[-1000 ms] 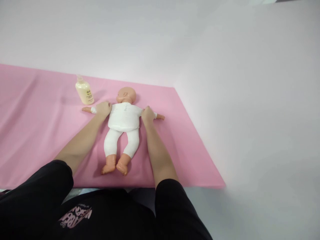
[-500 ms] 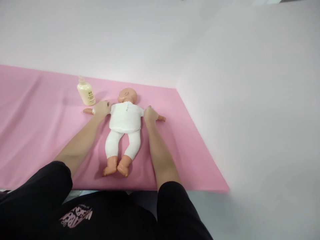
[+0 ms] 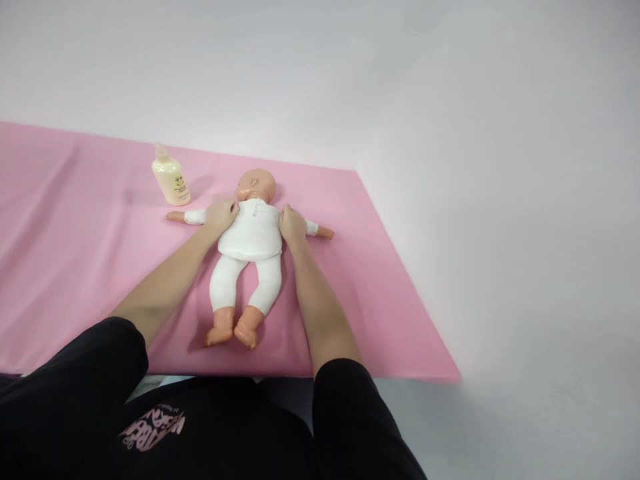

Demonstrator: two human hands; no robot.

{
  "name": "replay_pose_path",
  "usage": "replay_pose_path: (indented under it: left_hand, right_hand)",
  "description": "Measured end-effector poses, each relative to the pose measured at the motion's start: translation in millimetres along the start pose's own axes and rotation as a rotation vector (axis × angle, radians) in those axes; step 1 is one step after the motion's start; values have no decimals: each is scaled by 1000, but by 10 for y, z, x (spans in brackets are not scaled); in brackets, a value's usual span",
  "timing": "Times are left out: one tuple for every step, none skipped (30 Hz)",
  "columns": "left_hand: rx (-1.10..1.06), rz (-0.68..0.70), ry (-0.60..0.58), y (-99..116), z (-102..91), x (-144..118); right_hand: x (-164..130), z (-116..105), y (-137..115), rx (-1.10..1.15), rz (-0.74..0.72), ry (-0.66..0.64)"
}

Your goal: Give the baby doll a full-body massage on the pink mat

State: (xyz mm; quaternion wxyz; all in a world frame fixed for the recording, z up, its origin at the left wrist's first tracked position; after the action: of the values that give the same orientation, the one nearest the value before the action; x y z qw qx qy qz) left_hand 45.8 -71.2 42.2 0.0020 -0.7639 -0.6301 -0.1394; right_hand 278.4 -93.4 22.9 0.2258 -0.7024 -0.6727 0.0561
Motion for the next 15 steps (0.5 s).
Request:
replay_pose_path:
  left_hand:
    - [14, -30, -10, -47, -1, 9]
    - [31, -62, -21, -99, -5, 19]
    - [49, -96, -30, -155, -11, 31]
    - [66, -129, -38, -212, -20, 44]
    - [78, -158, -43, -269, -30, 57]
    - [84, -185, -47, -324, -41, 70]
    - [85, -208, -50, -376, -52, 83]
    - [83, -226, -52, -424, -63, 96]
    - [81, -238, -53, -467, -74, 107]
    - [80, -246, -50, -506, -85, 117]
    - [81, -252, -44, -541, -96, 125]
    - [83, -260, -36, -572, -109, 131]
    - [84, -269, -30, -598, -123, 135]
    - [83, -279, -24, -616, -140, 135]
    - [80, -291, -22, -624, -158, 131]
  right_hand:
    - [4, -4, 21, -12, 11, 8]
    - [6, -11, 42, -23, 24, 14]
    - [8, -20, 67, -34, 46, 21]
    - [9, -32, 96, -42, 73, 26]
    - [11, -46, 129, -49, 104, 32]
    - [14, -61, 165, -53, 131, 40]
    - [17, -78, 203, -54, 152, 49]
    - [21, -94, 240, -54, 168, 59]
    - [26, -110, 276, -54, 180, 69]
    - [32, -124, 307, -54, 190, 76]
    - [36, -136, 333, -55, 201, 81]
    - [40, -147, 353, -56, 212, 85]
    - [41, -157, 364, -56, 221, 88]
    - [40, -166, 365, -55, 224, 91]
    - [36, -173, 356, -49, 223, 95]
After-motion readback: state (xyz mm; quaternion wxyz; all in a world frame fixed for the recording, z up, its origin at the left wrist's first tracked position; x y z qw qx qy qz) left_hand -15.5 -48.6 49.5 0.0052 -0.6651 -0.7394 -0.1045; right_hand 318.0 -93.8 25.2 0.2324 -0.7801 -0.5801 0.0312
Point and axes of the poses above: each hand's wrist, its own x-axis towards the middle knuckle, its own z-axis out of the palm, y = z × x, the point moved 1 cm from there along x, towards the middle knuckle, and after that the axes turned 6 degrees about x, right-handed, at the moved point
